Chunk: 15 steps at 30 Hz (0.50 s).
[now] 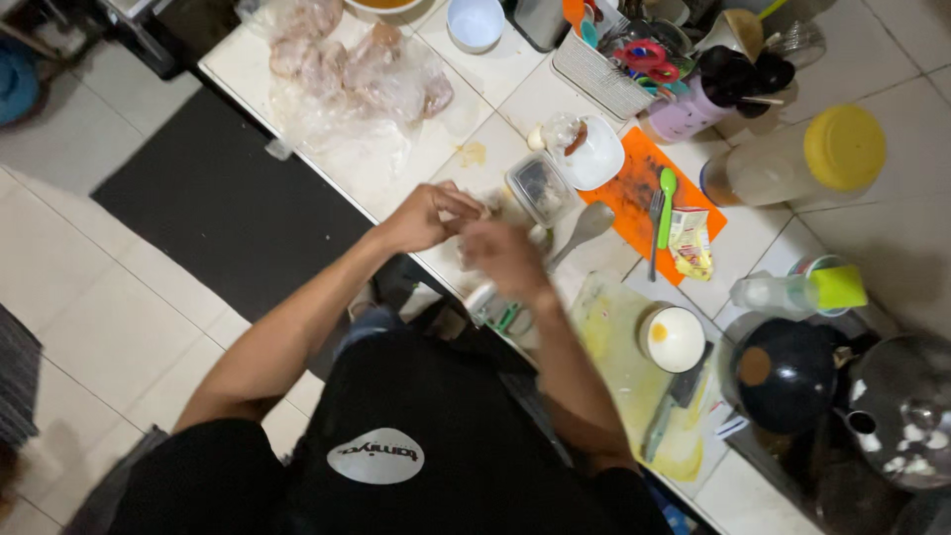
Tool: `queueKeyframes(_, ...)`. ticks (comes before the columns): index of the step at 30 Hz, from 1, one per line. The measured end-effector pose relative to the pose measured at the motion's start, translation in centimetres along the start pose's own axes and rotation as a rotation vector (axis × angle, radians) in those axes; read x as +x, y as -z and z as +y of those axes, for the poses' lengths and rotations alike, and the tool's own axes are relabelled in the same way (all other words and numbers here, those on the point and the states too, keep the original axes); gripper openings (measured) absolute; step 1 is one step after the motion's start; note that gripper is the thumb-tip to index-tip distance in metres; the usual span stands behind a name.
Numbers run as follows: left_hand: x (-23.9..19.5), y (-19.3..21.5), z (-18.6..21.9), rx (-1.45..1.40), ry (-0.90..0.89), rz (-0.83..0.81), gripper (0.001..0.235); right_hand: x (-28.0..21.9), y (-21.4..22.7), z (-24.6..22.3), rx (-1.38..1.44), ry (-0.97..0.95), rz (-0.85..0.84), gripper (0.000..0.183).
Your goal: The person places pieces of raw meat into individual clear plastic bags on a kitchen counter. They seal each bag and arrange them in a row. The person then gathers the packaged meat, opens a refrigerator, and places the bags inside.
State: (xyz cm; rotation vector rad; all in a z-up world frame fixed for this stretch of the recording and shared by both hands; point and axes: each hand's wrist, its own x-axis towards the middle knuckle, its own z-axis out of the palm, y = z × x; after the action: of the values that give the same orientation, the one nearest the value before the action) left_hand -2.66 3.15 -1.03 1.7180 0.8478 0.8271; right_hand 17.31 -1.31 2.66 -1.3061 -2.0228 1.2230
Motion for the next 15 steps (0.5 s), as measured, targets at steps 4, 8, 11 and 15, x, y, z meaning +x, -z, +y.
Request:
queueKeyframes(4, -1.4, 0.7, 1.2, -0.221, 0.119, -0.01, 0.016, 0.4, 2.2, 3.2, 0.445, -0.207, 0.075, 0.02)
queueKeyframes(8, -2.9, 1.4, 2.4, 0.204, -0.089, 0.142, 0.017, 1.3, 0.2, 4.1, 0.248, -0.239, 0.227, 0.027)
queueKeyframes(11, -3.7, 2.2, 2.8, 0.376, -0.049, 0.062, 0.017, 2.5, -1.7, 2.5, 0.052, 0.169, 0.396, 0.018)
queueKeyframes(15, -3.7, 3.4, 2.0, 0.304, 0.006, -0.13, 0.043, 3.7, -2.3, -0.4, -0.005, -0.066, 0.379, 0.024)
